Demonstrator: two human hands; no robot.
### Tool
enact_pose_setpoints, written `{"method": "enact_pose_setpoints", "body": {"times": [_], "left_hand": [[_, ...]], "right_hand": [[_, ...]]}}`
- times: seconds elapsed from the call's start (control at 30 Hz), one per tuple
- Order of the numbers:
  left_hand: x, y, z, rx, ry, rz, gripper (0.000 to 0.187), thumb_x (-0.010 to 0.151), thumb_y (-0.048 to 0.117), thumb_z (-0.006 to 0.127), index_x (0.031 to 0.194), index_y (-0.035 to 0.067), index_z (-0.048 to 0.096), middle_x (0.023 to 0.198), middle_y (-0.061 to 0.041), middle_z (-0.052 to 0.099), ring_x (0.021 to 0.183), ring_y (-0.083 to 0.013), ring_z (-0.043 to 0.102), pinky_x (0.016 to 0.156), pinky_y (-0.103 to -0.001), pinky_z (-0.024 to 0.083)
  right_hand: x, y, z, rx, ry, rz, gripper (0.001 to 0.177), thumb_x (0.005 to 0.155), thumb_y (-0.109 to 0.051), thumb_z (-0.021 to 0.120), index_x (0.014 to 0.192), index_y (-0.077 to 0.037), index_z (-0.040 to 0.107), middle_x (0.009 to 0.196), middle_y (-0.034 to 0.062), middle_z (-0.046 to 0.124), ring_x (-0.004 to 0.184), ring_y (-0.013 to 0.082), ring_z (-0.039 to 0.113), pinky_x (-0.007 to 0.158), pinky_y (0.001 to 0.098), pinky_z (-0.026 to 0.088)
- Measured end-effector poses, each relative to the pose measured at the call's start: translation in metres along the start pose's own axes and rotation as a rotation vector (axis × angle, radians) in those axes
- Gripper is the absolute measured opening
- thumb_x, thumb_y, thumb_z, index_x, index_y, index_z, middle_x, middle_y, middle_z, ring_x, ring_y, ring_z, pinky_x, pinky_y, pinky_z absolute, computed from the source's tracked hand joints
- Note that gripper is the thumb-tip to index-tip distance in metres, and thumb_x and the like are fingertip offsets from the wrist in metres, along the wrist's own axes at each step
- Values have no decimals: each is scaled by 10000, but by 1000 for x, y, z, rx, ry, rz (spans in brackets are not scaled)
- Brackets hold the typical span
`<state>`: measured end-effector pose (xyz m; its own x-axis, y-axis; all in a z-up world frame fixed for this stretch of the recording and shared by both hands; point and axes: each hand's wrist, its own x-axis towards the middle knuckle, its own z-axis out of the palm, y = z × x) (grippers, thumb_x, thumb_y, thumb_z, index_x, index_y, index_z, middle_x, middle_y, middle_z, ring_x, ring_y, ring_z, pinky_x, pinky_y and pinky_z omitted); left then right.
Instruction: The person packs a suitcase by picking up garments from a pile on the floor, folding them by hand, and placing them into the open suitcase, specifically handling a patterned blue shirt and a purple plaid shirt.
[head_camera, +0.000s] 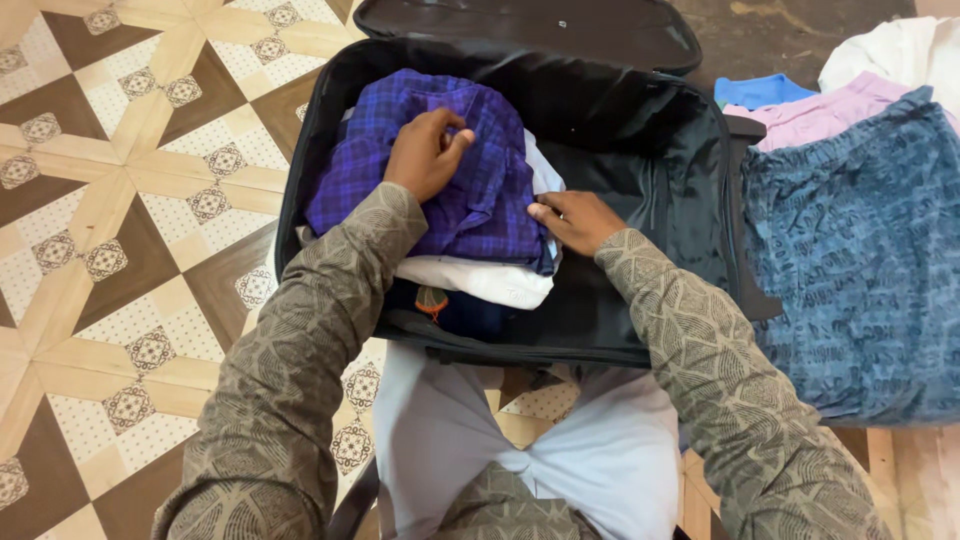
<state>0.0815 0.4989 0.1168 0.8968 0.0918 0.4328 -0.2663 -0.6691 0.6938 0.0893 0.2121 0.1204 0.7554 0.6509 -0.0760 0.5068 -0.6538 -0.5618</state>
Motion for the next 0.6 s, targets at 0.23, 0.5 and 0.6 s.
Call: {"method": "enact_pose_setpoints", "body": {"times": [0.23,0.5,0.6], "left_hand": [[-4,26,-8,161,28,-6,568,783,454,835,1104,18,662,978,-149,660,832,-326,674,698,-442,534],[23,-13,-34,696,257,-125,484,946,547,747,957,72,653,1023,-148,646,962,-366,625,758,-523,494],[22,-18,-37,762,254,-209,522,829,563,766,927,62,657,980,-164,649,928,-388,620,715,-536,489]], "right_hand": [[5,-14,-4,50,144,25,337,950,-350,680,1065,-49,780,874,137,723,739,259,684,698,374,542],[22,-6,-2,135,225,23,295,933,-304,712,1052,-42,776,892,116,745,742,216,708,711,347,554],[48,-12,5,103,333,-39,351,927,-306,741,1102,-1,739,912,159,727,743,250,695,705,368,549]]}}
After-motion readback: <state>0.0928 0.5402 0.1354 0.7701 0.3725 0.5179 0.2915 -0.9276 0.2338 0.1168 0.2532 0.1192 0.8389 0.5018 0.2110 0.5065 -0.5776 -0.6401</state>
